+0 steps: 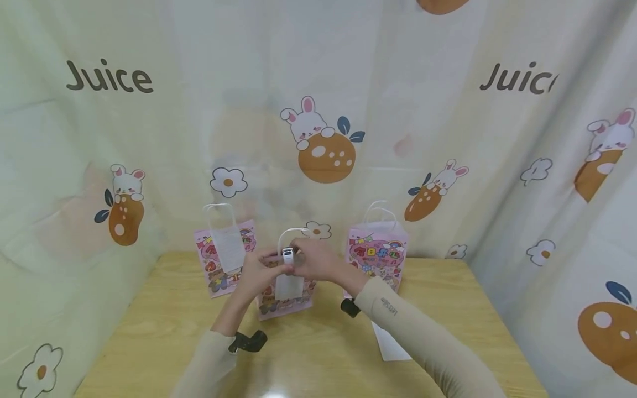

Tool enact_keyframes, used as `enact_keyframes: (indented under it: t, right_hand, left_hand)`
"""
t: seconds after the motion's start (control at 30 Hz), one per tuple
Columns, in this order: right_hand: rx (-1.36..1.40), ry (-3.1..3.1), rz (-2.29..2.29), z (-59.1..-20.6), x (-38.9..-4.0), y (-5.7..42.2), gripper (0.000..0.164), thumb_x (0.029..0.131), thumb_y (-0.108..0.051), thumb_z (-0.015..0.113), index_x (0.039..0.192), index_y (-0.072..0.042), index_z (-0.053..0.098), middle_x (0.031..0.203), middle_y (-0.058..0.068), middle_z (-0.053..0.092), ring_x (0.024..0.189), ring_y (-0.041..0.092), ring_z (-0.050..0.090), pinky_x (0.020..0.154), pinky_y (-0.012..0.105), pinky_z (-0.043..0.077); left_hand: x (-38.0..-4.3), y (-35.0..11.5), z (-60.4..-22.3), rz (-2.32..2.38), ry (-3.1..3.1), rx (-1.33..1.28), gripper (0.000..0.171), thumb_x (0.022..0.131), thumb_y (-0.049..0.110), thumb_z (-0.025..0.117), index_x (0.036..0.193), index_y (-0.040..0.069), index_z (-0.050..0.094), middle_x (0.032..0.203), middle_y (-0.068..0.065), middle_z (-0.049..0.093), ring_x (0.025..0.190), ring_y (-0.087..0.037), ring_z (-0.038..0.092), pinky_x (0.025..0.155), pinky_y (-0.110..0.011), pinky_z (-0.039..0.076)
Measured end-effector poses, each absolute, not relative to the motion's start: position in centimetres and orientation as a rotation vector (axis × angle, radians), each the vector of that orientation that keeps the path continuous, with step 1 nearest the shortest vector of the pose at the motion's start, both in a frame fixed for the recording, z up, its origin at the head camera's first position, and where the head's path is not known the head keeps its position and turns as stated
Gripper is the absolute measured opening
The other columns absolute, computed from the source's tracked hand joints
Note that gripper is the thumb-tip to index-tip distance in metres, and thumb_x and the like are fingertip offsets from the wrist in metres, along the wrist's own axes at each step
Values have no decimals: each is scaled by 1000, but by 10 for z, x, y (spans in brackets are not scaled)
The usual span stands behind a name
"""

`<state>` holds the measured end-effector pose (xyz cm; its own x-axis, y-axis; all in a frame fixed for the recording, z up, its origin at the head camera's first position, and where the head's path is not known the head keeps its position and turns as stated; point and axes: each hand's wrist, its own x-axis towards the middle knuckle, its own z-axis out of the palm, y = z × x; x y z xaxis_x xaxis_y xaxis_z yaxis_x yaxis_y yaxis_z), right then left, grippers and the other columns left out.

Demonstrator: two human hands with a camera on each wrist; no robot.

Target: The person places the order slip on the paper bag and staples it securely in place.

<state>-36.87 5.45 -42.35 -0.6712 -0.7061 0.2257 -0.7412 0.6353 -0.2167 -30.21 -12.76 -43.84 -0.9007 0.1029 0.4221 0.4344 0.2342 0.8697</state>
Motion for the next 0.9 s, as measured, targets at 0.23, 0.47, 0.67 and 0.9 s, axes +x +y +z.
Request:
enact_keyframes:
  t: [0.23,0.47,0.67,0.9]
  right_hand:
    - [1223,-2699,553,-421,-363,56,53,85,-49,72,128,-25,52,109,-6,67,92,11,64,79,30,51]
    - [1260,-2493,600,-417,-360,65,64,87,-41,72,139,-14,45,86,-1,65,52,7,50,49,21,44]
    - [1238,-2316,902,-404,-356,84,50,80,-19,82,116,-2,53,88,2,57,62,9,55,54,20,47]
    - [962,-2417,1459,-399,-329,110,33,84,-22,78,105,-7,58,90,10,61,65,16,61,53,30,53]
  left_hand:
    - [-314,-136,-450,-1711,-2201,-607,34,78,5,81,110,-2,70,107,-16,70,94,-30,68,71,-33,57]
    - [-314,-141,-457,-1679,-2225,-611,25,90,3,69,112,-7,66,107,-22,68,84,-37,68,62,-35,57]
    - [-331,-144,-464,-1550,-2367,-571,19,91,7,69,106,-4,70,94,-15,72,70,-22,69,58,-26,54]
    - [-338,-144,-449,-1394,-2520,-507,20,88,10,73,104,-2,71,93,-13,72,81,-23,70,69,-34,57]
